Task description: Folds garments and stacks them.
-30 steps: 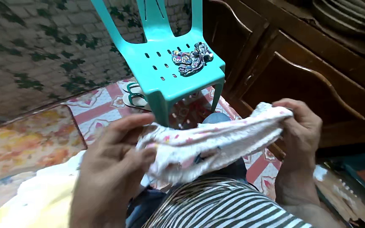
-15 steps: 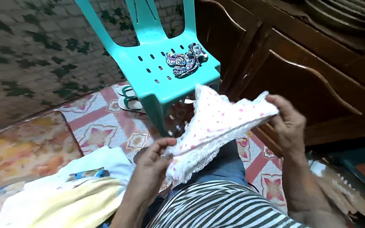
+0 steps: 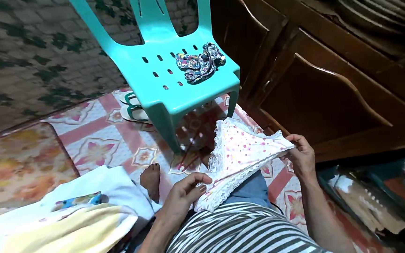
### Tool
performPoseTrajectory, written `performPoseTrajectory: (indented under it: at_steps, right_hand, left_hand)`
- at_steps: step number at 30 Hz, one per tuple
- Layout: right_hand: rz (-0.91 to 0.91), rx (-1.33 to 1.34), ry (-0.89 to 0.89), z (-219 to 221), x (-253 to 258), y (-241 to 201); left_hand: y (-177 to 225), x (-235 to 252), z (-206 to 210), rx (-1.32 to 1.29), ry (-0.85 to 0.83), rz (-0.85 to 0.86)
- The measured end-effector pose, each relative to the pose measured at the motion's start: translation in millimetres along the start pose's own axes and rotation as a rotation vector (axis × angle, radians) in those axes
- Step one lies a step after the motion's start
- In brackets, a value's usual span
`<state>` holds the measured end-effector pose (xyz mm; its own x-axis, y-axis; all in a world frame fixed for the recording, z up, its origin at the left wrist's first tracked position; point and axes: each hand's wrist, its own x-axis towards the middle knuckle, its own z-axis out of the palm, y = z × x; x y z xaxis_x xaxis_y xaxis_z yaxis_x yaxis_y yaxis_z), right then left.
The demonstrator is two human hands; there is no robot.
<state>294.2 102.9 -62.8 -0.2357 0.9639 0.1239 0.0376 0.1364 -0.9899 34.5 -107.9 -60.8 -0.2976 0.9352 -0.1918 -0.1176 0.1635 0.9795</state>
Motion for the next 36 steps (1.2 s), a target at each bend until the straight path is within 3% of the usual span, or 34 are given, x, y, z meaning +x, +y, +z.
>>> performPoseTrajectory:
  at_steps: [6, 10, 14, 17, 20, 24, 30, 36]
  right_hand:
    - [0.005, -0.092, -0.014, -1, -4, -9]
    - [-0.301, -0.309, -0.122, 9, 0, -24]
    - [-0.565, -0.445, -0.159, 52, 3, -31]
    - [-0.506, -0.557, -0.413, 83, 0, -32]
    - [-0.457, -0.726, -0.67, 99, -4, -29]
    - [-0.622, -0.629, -0.642, 92, -1, -12]
    - [-0.56, -0.469, -0.567, 91, 17, -3]
    - [-0.7, -0.746, -0.59, 97, 9, 2]
  left_hand:
    - [7, -9, -1, 0.299, -0.105, -0.155]
    - [10, -14, -2, 0.362, -0.128, -0.137]
    - [15, -19, -7, 0.285, -0.244, -0.052]
    - [14, -21, -16, 0.322, -0.305, 0.035]
    - [20, -23, -18, 0.55, -0.293, 0.112]
    - [29, -26, -15, 0.724, -0.252, 0.148]
    - [23, -23, -10, 0.77, -0.099, 0.28]
    - [31, -23, -6, 0.805, -0.003, 0.338]
